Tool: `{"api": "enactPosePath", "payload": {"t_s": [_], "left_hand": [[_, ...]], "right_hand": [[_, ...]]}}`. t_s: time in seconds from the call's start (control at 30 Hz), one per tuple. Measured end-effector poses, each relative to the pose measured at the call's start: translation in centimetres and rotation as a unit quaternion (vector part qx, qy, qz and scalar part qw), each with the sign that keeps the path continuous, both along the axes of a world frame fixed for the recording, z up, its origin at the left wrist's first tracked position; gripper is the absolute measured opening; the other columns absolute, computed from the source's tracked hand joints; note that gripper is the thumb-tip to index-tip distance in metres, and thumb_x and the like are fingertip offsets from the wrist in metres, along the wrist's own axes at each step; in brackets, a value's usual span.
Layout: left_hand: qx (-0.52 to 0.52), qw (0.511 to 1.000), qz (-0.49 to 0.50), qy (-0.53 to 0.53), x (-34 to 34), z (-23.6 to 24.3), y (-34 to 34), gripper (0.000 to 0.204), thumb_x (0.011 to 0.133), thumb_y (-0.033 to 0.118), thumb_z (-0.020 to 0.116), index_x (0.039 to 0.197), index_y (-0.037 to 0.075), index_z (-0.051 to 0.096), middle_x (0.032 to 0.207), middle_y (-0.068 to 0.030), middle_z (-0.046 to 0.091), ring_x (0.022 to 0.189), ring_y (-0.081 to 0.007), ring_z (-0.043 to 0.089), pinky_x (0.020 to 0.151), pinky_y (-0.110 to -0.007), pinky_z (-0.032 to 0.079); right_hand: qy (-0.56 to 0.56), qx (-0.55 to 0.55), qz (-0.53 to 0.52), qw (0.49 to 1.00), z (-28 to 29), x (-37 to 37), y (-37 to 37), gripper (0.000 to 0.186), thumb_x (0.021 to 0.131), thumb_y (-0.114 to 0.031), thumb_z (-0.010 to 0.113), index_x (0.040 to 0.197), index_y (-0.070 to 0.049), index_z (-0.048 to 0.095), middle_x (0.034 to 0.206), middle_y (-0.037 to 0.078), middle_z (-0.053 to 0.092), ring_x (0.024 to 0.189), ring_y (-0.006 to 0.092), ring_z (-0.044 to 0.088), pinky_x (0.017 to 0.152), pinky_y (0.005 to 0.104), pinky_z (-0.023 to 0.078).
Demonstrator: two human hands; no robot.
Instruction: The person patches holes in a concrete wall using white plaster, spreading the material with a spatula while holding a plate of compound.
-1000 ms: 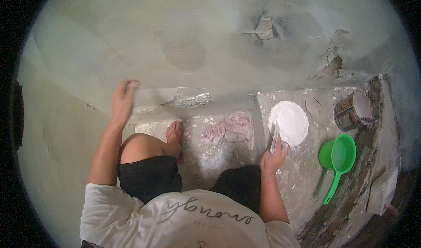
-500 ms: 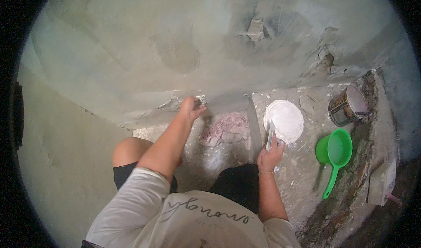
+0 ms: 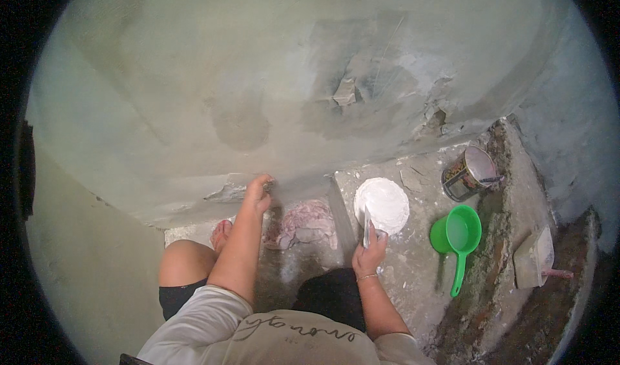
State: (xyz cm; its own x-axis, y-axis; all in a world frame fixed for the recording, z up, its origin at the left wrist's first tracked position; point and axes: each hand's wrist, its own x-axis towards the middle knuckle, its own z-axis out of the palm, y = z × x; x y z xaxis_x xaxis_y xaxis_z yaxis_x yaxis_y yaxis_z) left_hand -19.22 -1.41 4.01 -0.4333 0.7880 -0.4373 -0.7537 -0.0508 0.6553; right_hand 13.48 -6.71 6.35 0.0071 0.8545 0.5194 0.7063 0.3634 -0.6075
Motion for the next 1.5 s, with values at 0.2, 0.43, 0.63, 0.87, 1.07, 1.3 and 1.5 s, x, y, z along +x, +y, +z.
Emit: {"api": "enactPosePath", "payload": {"t_s": [0.2,0.43,0.63,0.87,1.07,1.3,1.5], "left_hand": [[-0.077,0.997,-0.018,0.020,-1.5,0.3,-0.7,0.027,0.063,-0.001,0.069,0.087,-0.006,0.058,0.086,-0.0117,0.057,0.079,-0.0228,0.056,0.071,-0.035,0.048],[-0.059,0.996,-0.014,0.061,-0.1,0.5,0.3,0.017,0.070,0.000,0.064,0.086,-0.003,0.059,0.083,-0.0134,0.057,0.075,-0.0274,0.058,0.067,-0.043,0.049],[-0.064,0.996,0.036,0.057,0.1,0.5,0.1,0.021,0.069,-0.002,0.064,0.089,-0.005,0.058,0.084,-0.0137,0.057,0.075,-0.0273,0.058,0.065,-0.041,0.050],[-0.081,0.995,0.050,0.031,-0.3,0.3,0.4,0.022,0.070,-0.002,0.063,0.090,-0.005,0.056,0.085,-0.0135,0.055,0.074,-0.0265,0.057,0.063,-0.041,0.049],[-0.071,0.995,0.049,0.047,0.7,0.4,1.0,0.021,0.069,-0.001,0.063,0.088,-0.005,0.055,0.083,-0.0122,0.054,0.072,-0.0248,0.056,0.062,-0.040,0.047],[-0.072,0.995,0.041,0.054,-0.4,-2.0,1.0,0.022,0.067,0.000,0.064,0.087,-0.005,0.056,0.084,-0.0115,0.054,0.074,-0.0250,0.055,0.063,-0.039,0.047],[-0.109,0.991,0.066,0.047,-0.1,-1.0,1.4,0.031,0.067,0.001,0.065,0.096,-0.006,0.055,0.088,-0.0129,0.055,0.076,-0.0265,0.056,0.066,-0.042,0.048]], "right_hand": [[0.078,0.172,0.072,0.979,9.0,-5.8,3.6,0.040,0.081,0.007,0.055,0.121,0.003,0.058,0.098,0.022,0.058,0.089,0.0339,0.053,0.081,0.0379,0.043],[0.109,0.300,0.034,0.947,19.4,-8.8,14.6,0.053,0.071,0.010,0.056,0.122,-0.006,0.061,0.089,0.014,0.056,0.083,0.0308,0.053,0.076,0.0363,0.043],[-0.031,0.221,0.093,0.970,17.2,-12.3,10.2,0.057,0.065,0.006,0.058,0.119,-0.010,0.064,0.089,0.015,0.055,0.086,0.0328,0.055,0.078,0.0367,0.045],[0.169,0.147,0.048,0.973,18.1,-9.1,10.8,0.040,0.077,-0.001,0.060,0.116,-0.005,0.063,0.091,0.016,0.059,0.089,0.0358,0.057,0.082,0.0393,0.044],[0.109,0.188,-0.081,0.973,21.3,-5.4,17.0,0.022,0.083,-0.009,0.059,0.103,0.000,0.063,0.089,0.018,0.060,0.084,0.0342,0.058,0.075,0.0389,0.044],[-0.029,0.215,-0.060,0.974,19.9,-10.7,13.9,0.027,0.084,-0.008,0.060,0.110,-0.003,0.063,0.082,0.016,0.058,0.076,0.0320,0.057,0.070,0.0397,0.044],[0.143,0.094,0.099,0.980,16.4,-13.3,8.7,0.030,0.082,-0.003,0.062,0.111,0.001,0.061,0.081,0.011,0.060,0.072,0.0229,0.058,0.067,0.0342,0.046]]}}
